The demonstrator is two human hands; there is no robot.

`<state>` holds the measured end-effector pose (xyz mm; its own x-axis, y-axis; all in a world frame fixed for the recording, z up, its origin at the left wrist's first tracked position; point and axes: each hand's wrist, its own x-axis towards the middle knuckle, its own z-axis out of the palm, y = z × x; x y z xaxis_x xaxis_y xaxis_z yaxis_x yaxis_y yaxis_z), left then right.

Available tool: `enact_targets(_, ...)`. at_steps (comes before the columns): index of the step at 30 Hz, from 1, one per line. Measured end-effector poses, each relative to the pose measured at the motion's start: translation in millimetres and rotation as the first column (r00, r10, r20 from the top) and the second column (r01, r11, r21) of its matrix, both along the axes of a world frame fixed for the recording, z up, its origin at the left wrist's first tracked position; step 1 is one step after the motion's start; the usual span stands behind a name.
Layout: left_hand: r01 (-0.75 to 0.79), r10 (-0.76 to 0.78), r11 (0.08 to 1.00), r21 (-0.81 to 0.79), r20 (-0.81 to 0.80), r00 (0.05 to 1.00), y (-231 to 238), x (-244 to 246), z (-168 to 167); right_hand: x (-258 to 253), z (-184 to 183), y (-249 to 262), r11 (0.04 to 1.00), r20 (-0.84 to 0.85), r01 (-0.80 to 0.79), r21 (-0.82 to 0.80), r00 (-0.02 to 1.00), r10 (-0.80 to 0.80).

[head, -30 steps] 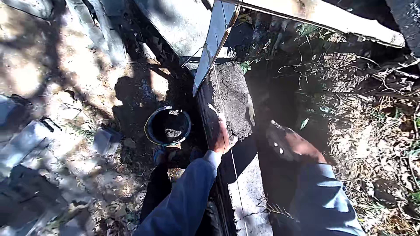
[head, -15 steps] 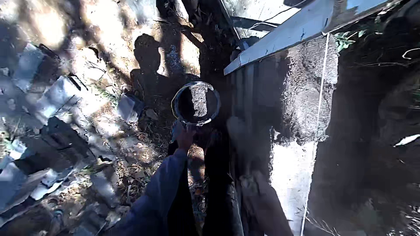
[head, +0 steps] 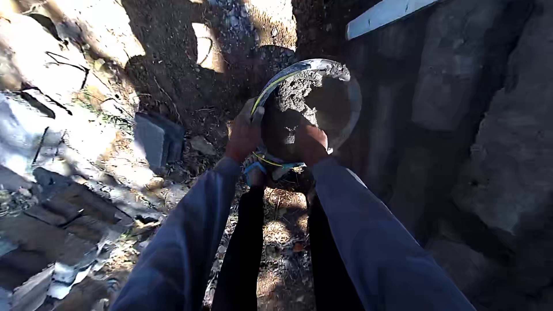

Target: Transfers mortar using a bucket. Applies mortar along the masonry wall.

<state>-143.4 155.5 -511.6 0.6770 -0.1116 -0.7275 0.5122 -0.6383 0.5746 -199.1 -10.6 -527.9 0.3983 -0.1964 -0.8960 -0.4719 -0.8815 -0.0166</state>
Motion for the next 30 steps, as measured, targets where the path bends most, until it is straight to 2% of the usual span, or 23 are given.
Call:
enact_targets(3,0.054,-0.05,0.993,-0.103,0.038,0.998,6.6,-0.7,-5.7,-37.2,43.2,1.7,0.991,0.048,-0.068,0.117,0.997,0.063)
enact_targets(5,0.106,-0.103,0.99,-0.087,0.04,0.994,7.4,-3.1,1.3,-38.0,61.4,-12.8,0.993,-0.013,-0.07,0.094,0.997,0.071)
enact_targets(6,0.124,-0.121,0.99,-0.071,0.038,0.992,9.0,-5.5,5.6,-29.9,66.9,-22.7,0.993,-0.052,0.004,0.121,0.999,0.002)
enact_targets(7,0.144,-0.143,0.987,-0.064,0.017,0.99,10.8,-9.0,13.3,-26.0,66.4,-34.3,0.961,-0.053,0.183,0.208,0.983,-0.176)
enact_targets(8,0.169,-0.169,0.984,-0.056,0.002,0.986,12.8,-15.2,19.8,-30.0,57.8,-43.9,0.823,-0.092,0.442,0.356,0.893,-0.44)
enact_targets(9,0.197,-0.197,0.979,-0.051,0.009,0.98,12.7,-19.5,22.5,-35.9,44.1,-47.9,0.535,-0.25,0.702,0.47,0.687,-0.682)
enact_targets(10,0.218,-0.218,0.975,-0.051,0.018,0.976,11.3,-22.4,23.1,-41.9,23.0,-47.2,0.21,-0.479,0.861,0.462,0.442,-0.758)
enact_targets(11,0.227,-0.226,0.972,-0.054,0.027,0.974,9.9,-26.6,23.2,-48.9,5.9,-40.9,0.104,-0.59,0.915,0.39,0.335,-0.735)
enact_targets(12,0.236,-0.234,0.97,-0.057,0.041,0.971,8.9,-28.4,21.0,-53.1,-5.7,-35.3,0.206,-0.592,0.902,0.378,0.407,-0.696)
enact_targets(13,0.247,-0.243,0.967,-0.067,0.064,0.968,9.3,-27.6,16.4,-54.8,-10.3,-34.6,0.404,-0.506,0.814,0.417,0.577,-0.641)
enact_targets(14,0.253,-0.249,0.964,-0.076,0.069,0.966,11.7,-32.0,15.0,-60.2,-2.4,-38.0,0.616,-0.378,0.662,0.427,0.749,-0.543)
enact_targets(15,0.253,-0.248,0.964,-0.085,0.068,0.966,13.4,-38.3,15.7,-68.5,9.8,-44.5,0.782,-0.254,0.48,0.398,0.877,-0.408)
enact_targets(16,0.242,-0.237,0.965,-0.104,0.064,0.969,12.8,-39.7,14.6,-71.6,23.7,-55.3,0.889,-0.157,0.336,0.312,0.941,-0.3)
enact_targets(17,0.229,-0.223,0.966,-0.119,0.059,0.973,12.0,-39.4,12.6,-72.4,37.5,-66.5,0.947,-0.101,0.26,0.188,0.964,-0.244)
enact_targets(19,0.206,-0.201,0.97,-0.132,0.054,0.978,12.2,-44.4,10.7,-78.7,48.4,-83.9,0.982,-0.028,0.185,-0.033,0.982,-0.186)
enact_targets(20,0.198,-0.191,0.971,-0.134,0.064,0.98,12.0,-45.7,9.3,-80.4,37.9,-88.9,0.985,-0.018,0.158,-0.067,0.987,-0.16)
enact_targets(23,0.182,-0.176,0.97,-0.158,0.05,0.983,12.3,-45.8,10.9,-72.1,-12.4,-71.7,0.989,-0.011,0.104,0.105,0.995,-0.103)
enact_targets(25,0.175,-0.168,0.971,-0.16,0.058,0.984,13.1,-40.9,9.5,-54.9,-30.0,-44.0,0.975,-0.054,0.145,0.169,0.989,-0.138)
enact_targets(27,0.181,-0.173,0.969,-0.169,0.059,0.983,16.1,-35.5,7.5,-55.0,-32.5,-24.2,0.949,-0.075,0.22,0.227,0.975,-0.208)
enact_targets(30,0.193,-0.193,0.965,-0.177,0.019,0.981,19.8,-22.1,8.6,-60.1,-18.4,-16.9,0.896,-0.016,0.263,0.356,0.961,-0.276)
